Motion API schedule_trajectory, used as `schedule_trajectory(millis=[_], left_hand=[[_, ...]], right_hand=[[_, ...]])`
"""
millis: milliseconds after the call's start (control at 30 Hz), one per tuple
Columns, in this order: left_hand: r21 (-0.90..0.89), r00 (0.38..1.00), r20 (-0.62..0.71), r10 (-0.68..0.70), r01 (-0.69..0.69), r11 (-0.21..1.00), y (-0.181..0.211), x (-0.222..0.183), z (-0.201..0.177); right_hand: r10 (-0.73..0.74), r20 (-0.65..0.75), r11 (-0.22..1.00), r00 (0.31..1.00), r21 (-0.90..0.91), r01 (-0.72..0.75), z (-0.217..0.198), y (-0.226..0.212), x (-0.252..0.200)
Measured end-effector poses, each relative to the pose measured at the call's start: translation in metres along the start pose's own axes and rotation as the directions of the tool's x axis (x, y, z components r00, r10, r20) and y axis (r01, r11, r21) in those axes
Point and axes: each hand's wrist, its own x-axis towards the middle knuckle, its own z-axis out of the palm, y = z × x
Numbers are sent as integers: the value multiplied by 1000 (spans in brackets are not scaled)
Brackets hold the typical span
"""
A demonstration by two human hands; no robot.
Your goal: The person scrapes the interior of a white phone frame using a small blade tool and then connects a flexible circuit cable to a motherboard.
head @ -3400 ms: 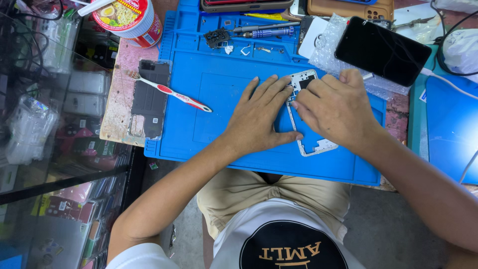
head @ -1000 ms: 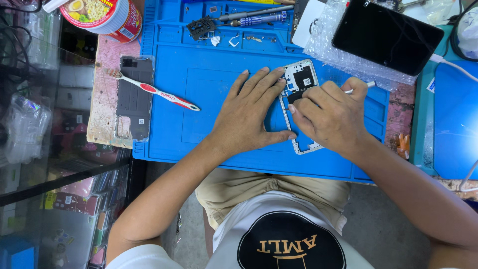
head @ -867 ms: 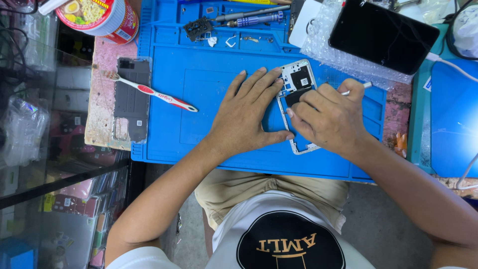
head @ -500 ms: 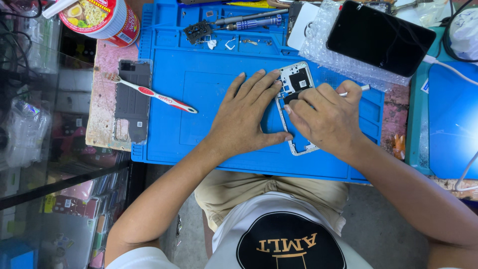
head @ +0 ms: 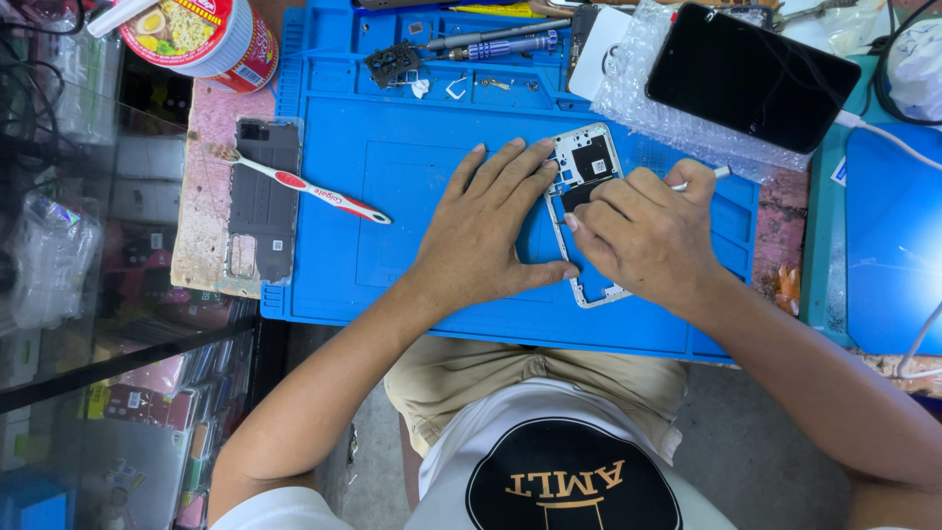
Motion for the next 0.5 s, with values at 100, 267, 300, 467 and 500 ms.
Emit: schedule_trajectory(millis=[100,267,300,467,500], left_hand=[[-3,1000,11,6,-6,1000,0,0,0],[6,1000,1,4,-4,1000,0,1,0],[5,1000,2,1,-1,1000,0,0,1],[6,1000,11,-8,8,1000,1,1,0],[9,1000,9,-10,10,1000,1,1,-1]], right_hand=[[22,-8,1000,1000,-18,-22,1,-1,1],[16,-1,1000,1000,-16,-16,-1,-1,1],[16,0,1000,1000,-13,-16,0,-1,1],[5,-3,1000,1000,-1,-5,-2,-1,0],[3,-6,1000,1000,0,-3,-1,-1,1]])
